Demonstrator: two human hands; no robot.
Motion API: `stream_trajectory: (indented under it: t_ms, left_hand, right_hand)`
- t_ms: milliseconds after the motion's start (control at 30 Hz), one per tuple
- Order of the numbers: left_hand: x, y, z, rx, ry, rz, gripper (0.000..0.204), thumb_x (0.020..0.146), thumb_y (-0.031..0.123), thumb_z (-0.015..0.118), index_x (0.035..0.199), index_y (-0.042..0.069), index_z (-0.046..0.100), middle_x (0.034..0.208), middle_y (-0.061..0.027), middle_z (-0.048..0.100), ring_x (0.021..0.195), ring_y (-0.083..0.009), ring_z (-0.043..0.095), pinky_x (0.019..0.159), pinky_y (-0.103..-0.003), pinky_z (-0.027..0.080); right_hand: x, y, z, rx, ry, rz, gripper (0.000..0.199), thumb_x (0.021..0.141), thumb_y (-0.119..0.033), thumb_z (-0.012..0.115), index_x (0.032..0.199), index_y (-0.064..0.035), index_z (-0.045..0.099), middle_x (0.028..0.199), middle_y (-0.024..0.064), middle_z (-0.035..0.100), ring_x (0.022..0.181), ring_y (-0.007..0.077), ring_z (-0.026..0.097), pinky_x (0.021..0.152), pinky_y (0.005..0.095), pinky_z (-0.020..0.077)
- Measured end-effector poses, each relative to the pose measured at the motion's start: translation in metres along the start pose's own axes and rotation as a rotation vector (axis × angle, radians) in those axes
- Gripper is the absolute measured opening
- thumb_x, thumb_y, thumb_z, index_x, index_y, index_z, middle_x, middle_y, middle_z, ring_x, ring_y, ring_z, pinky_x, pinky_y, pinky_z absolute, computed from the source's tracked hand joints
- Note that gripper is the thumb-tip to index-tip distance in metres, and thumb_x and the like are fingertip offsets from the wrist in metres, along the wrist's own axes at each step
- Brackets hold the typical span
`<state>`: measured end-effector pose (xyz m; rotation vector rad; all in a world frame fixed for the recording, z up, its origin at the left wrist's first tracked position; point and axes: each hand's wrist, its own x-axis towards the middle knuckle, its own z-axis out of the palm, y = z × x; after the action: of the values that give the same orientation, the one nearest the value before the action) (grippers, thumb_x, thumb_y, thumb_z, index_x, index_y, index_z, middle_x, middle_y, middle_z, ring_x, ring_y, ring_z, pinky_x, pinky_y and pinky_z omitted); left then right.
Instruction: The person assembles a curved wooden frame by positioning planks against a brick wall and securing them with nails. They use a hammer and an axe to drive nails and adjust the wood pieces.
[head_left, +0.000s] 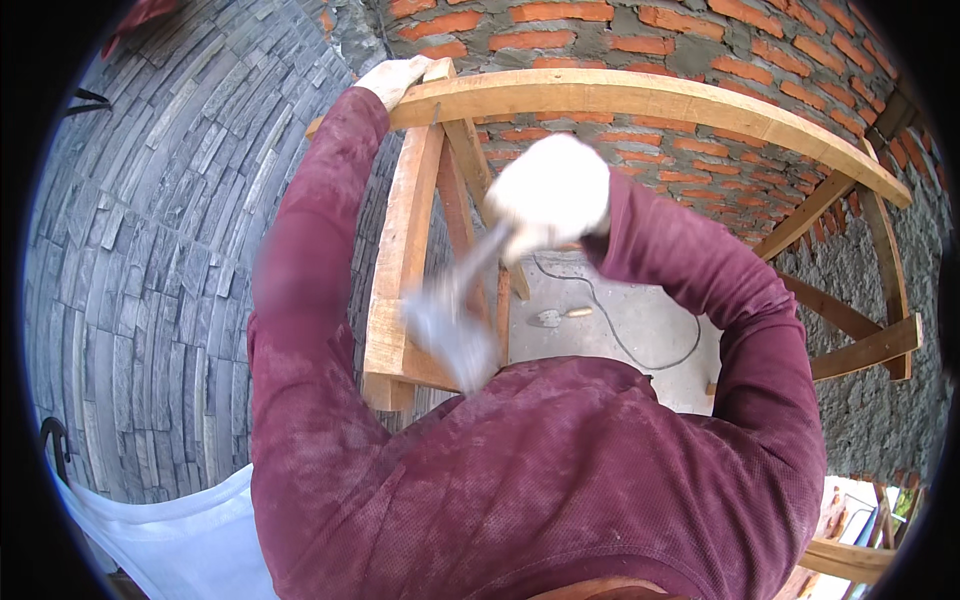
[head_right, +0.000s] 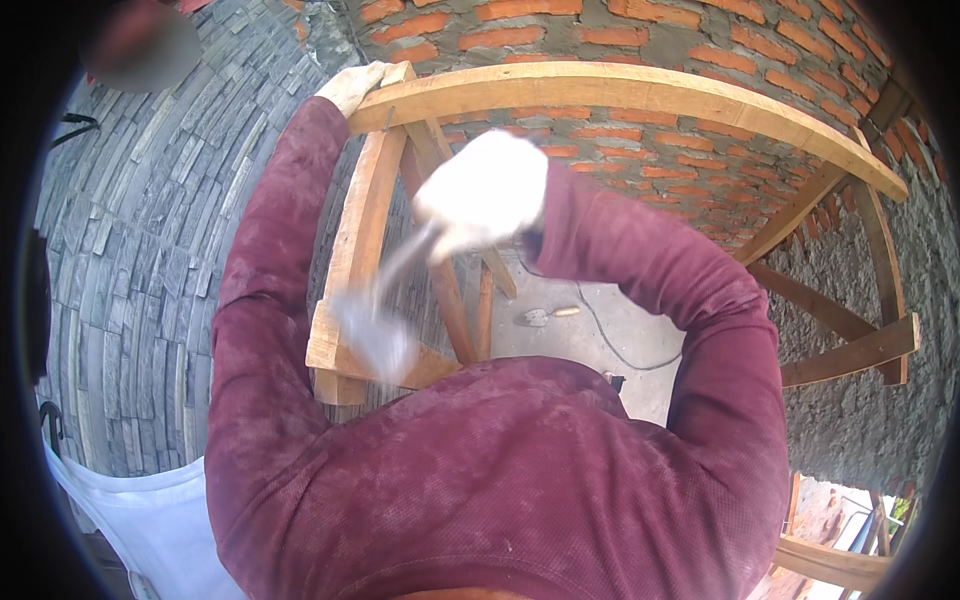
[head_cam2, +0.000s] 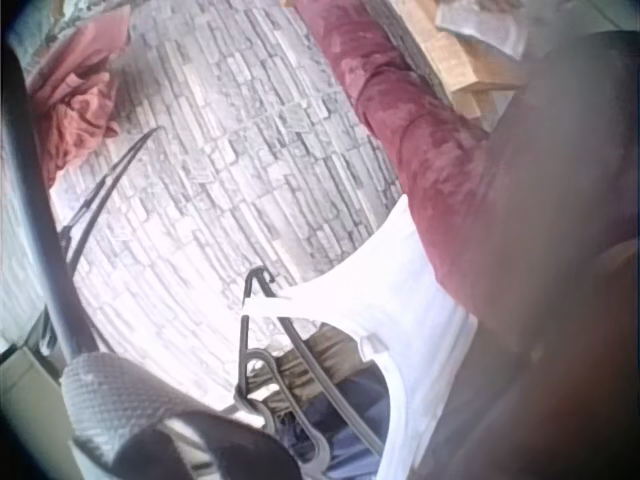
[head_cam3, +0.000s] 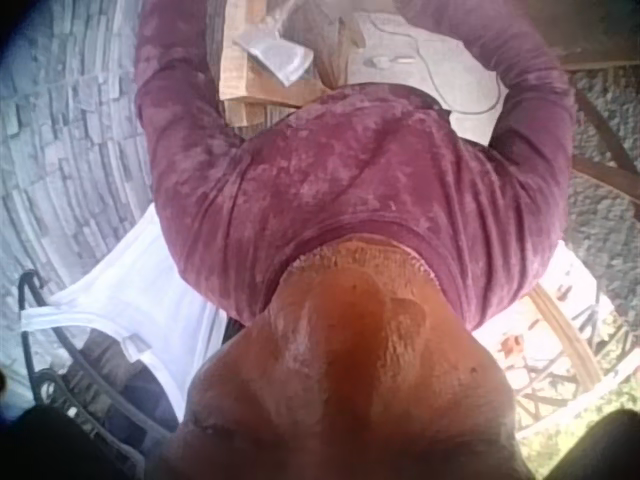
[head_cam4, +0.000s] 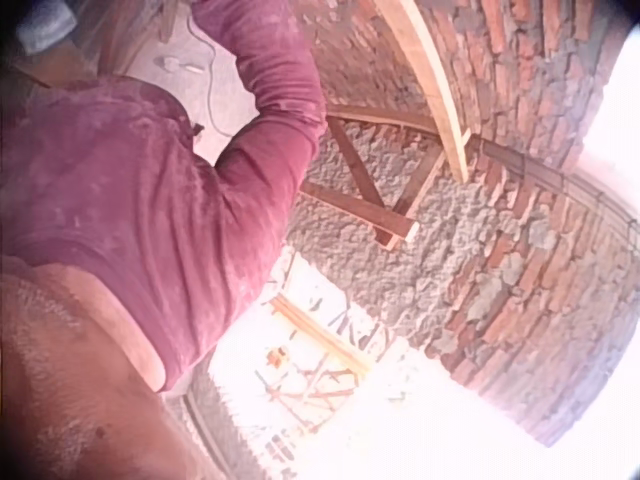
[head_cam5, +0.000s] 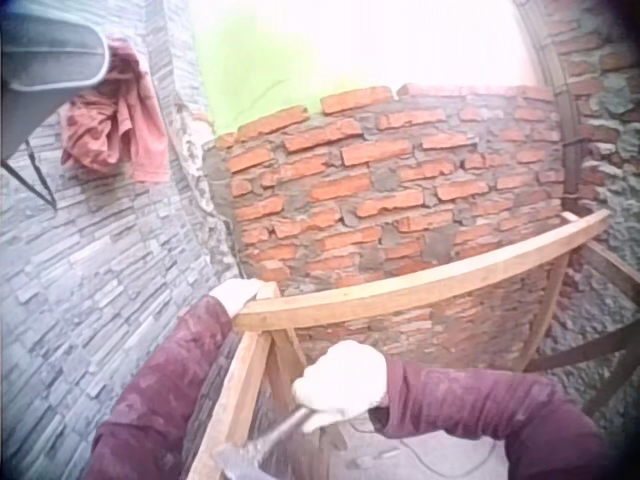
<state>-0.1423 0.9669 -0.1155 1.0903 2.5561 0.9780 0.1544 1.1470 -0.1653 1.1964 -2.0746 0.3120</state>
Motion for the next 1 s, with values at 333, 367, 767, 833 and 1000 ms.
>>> stream_trajectory:
  t_ms: [333, 367, 767, 833, 1000]
  left_hand:
    - [0.008, -0.006, -0.002, 0.109, -0.016, 0.144, 0.050, 0.107, 0.045, 0.039, 0.134, 0.012, 0.066, 0.119, -0.0105, 0.070, 0.105, -0.0208, 0.064, 0.095, -0.035, 0.048]
    - [0.010, -0.008, -0.001, 0.111, -0.014, 0.152, 0.050, 0.108, 0.045, 0.039, 0.134, 0.012, 0.065, 0.119, -0.0103, 0.070, 0.105, -0.0208, 0.064, 0.095, -0.035, 0.048]
    - [0.003, 0.000, 0.002, 0.084, 0.035, 0.026, 0.050, 0.106, 0.045, 0.036, 0.125, 0.011, 0.068, 0.118, -0.0162, 0.071, 0.107, -0.0270, 0.066, 0.095, -0.039, 0.047]
    - [-0.001, 0.006, 0.000, 0.100, 0.031, 0.063, 0.049, 0.106, 0.044, 0.037, 0.125, 0.011, 0.068, 0.118, -0.0160, 0.071, 0.106, -0.0269, 0.066, 0.095, -0.038, 0.047]
    - [-0.003, 0.012, -0.001, 0.252, 0.027, 0.142, 0.048, 0.107, 0.040, 0.035, 0.127, 0.008, 0.065, 0.116, -0.0173, 0.071, 0.109, -0.0276, 0.066, 0.096, -0.037, 0.047]
  right_hand:
    - [0.017, -0.030, -0.010, -0.079, -0.022, -0.056, 0.046, 0.090, -0.060, 0.066, 0.084, -0.0149, 0.060, 0.057, 0.0042, 0.052, 0.046, 0.0224, 0.058, 0.043, 0.0355, 0.0469]
    - [0.022, -0.022, -0.016, -0.019, -0.017, -0.098, 0.045, 0.091, -0.058, 0.066, 0.084, -0.0142, 0.060, 0.057, 0.0044, 0.051, 0.048, 0.0234, 0.058, 0.044, 0.0363, 0.0466]
    - [-0.032, 0.012, 0.021, -0.234, -0.036, 0.379, 0.044, 0.098, -0.054, 0.058, 0.092, -0.0106, 0.055, 0.060, 0.0100, 0.057, 0.054, 0.0319, 0.063, 0.050, 0.0426, 0.0514]
    - [-0.024, 0.017, 0.020, -0.248, -0.172, 0.644, 0.044, 0.100, -0.052, 0.055, 0.092, -0.0087, 0.056, 0.067, 0.0122, 0.062, 0.059, 0.0319, 0.066, 0.054, 0.0435, 0.0528]
    - [0.004, -0.023, 0.005, -0.090, -0.037, 0.397, 0.043, 0.098, -0.053, 0.059, 0.089, -0.0111, 0.058, 0.060, 0.0075, 0.056, 0.051, 0.0278, 0.062, 0.048, 0.0374, 0.0499]
